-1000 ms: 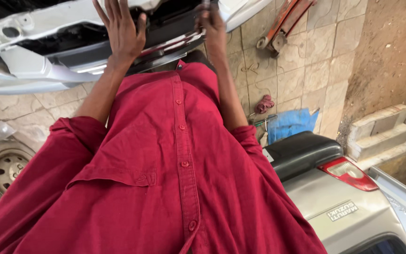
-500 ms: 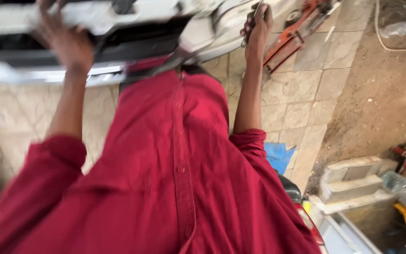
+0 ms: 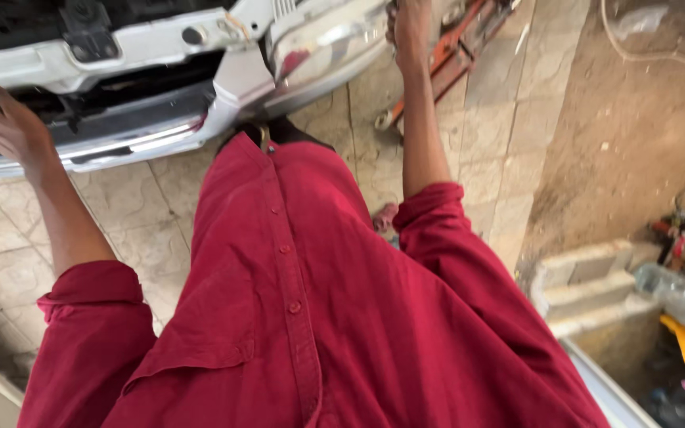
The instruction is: The person uses a wrench to tighten bolts on the front bumper and radiator support of a white car with the hood open. They work on both the left and right sides of the vehicle's front end, repeatedly reaching into the engine bay to secure components.
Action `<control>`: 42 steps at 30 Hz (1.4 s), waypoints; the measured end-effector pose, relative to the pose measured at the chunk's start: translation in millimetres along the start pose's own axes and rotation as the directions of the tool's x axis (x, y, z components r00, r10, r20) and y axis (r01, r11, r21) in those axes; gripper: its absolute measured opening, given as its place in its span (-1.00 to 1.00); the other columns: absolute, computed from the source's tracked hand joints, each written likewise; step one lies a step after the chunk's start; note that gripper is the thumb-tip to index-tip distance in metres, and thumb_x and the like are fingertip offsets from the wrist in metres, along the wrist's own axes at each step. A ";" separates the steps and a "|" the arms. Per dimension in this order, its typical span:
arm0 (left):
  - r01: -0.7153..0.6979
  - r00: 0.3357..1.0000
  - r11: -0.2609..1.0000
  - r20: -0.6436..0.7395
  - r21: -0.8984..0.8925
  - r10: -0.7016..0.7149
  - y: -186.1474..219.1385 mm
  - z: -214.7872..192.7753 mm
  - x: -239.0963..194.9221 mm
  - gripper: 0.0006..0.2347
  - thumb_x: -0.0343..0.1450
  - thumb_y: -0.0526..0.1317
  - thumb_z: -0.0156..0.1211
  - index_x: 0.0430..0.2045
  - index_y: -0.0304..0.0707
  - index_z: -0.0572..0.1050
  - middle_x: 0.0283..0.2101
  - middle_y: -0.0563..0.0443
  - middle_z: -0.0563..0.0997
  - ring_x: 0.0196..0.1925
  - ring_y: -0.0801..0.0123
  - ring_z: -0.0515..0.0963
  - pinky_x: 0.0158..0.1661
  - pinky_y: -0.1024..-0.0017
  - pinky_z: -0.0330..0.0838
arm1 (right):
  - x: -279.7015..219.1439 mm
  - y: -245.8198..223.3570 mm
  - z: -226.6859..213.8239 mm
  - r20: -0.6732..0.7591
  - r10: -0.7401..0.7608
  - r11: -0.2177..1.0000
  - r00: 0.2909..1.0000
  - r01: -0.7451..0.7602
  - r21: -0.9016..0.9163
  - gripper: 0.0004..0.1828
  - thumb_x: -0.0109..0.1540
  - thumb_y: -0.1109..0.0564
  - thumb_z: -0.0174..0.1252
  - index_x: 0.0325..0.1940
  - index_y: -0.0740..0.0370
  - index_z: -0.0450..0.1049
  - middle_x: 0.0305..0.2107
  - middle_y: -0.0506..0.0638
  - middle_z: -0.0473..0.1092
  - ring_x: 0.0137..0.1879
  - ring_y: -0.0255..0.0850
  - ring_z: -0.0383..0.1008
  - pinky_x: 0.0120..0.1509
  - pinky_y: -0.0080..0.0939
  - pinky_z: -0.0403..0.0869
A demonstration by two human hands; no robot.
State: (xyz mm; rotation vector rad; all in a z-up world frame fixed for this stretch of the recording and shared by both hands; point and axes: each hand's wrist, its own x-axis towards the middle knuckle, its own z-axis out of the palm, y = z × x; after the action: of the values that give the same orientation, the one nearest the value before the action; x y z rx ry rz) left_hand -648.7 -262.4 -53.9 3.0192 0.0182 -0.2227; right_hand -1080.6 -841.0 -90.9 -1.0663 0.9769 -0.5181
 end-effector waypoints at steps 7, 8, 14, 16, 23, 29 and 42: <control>0.001 0.997 0.988 -0.076 0.154 0.011 20.8 -1.4 1.9 -0.36 0.69 0.21 -0.52 0.60 -0.26 -0.15 0.65 -0.26 -0.13 0.69 -0.01 -0.19 0.55 -0.17 -0.45 | 3.4 -28.7 24.8 -0.023 0.002 0.971 1.000 -0.008 -0.237 -0.63 0.49 -0.01 -0.06 -0.39 0.12 0.22 -0.68 -0.15 0.15 -0.66 -0.40 0.05 -0.62 -0.25 0.02; 0.011 0.996 0.987 -0.086 0.160 0.003 18.9 -3.3 0.0 -0.37 0.68 0.21 -0.53 0.60 -0.21 -0.14 0.66 -0.21 -0.12 0.71 0.04 -0.17 0.57 -0.14 -0.44 | 1.0 -30.2 26.9 -0.044 0.039 0.974 0.998 -0.048 -0.223 -0.62 0.49 -0.03 -0.07 -0.39 0.12 0.23 -0.70 -0.15 0.14 -0.67 -0.39 0.03 -0.63 -0.26 0.00; -0.019 0.968 0.988 -0.243 0.153 0.056 24.9 -7.1 2.2 -0.43 0.67 0.16 -0.55 0.58 -0.09 -0.05 0.63 -0.13 -0.05 0.70 0.13 -0.07 0.57 -0.16 -0.37 | -4.8 -49.1 45.6 -0.131 0.028 0.947 0.991 -0.068 -0.313 -0.66 0.46 -0.05 -0.18 -0.34 0.10 0.27 -0.72 -0.16 0.14 -0.69 -0.40 -0.01 -0.67 -0.27 0.00; -0.007 0.962 0.992 -0.270 0.126 0.041 26.3 -5.6 4.1 -0.44 0.68 0.18 -0.55 0.56 -0.06 -0.02 0.62 -0.07 -0.02 0.69 0.17 -0.02 0.57 -0.16 -0.33 | -4.7 -51.3 45.4 -0.137 0.049 0.925 0.989 -0.097 -0.369 -0.74 0.44 0.02 -0.16 -0.28 0.09 0.34 -0.68 -0.17 0.19 -0.66 -0.41 0.06 -0.65 -0.27 0.05; -0.010 0.941 0.999 -0.337 0.041 0.023 22.2 1.1 8.2 -0.45 0.66 0.18 -0.58 0.53 -0.03 0.07 0.60 0.08 0.05 0.65 0.30 0.10 0.59 -0.10 -0.18 | -13.4 -54.9 66.7 -0.103 0.258 0.964 0.961 -0.263 -0.039 -0.64 0.49 -0.08 -0.23 -0.31 0.08 0.27 -0.68 -0.20 0.09 -0.65 -0.42 -0.06 -0.61 -0.30 -0.03; -0.061 0.915 0.998 -0.401 -0.020 0.047 25.6 0.9 7.6 -0.48 0.66 0.18 -0.56 0.47 0.06 0.17 0.56 0.03 0.09 0.60 0.26 0.22 0.56 -0.07 -0.09 | 5.3 -32.2 91.4 -0.093 0.177 0.973 0.980 -0.160 0.169 -0.63 0.44 -0.11 -0.27 -0.38 0.05 0.19 -0.73 -0.21 0.01 -0.70 -0.42 -0.14 -0.66 -0.30 -0.05; -0.170 0.889 0.976 -0.448 -0.134 0.093 27.6 9.2 21.0 -0.52 0.64 0.15 -0.48 0.32 0.01 0.30 0.45 0.11 0.34 0.50 0.30 0.37 0.55 -0.04 0.01 | 18.8 9.4 75.5 -0.160 0.097 0.942 0.982 -0.039 0.332 -0.65 0.37 0.06 0.01 -0.51 0.05 0.19 -0.69 -0.13 0.14 -0.66 -0.36 0.01 -0.60 -0.27 0.01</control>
State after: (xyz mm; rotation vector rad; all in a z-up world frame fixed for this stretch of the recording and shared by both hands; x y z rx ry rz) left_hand -628.7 -290.7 -63.0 2.8140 -0.1232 0.4553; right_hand -1007.1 -814.6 -96.2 -0.6937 1.0346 -0.6990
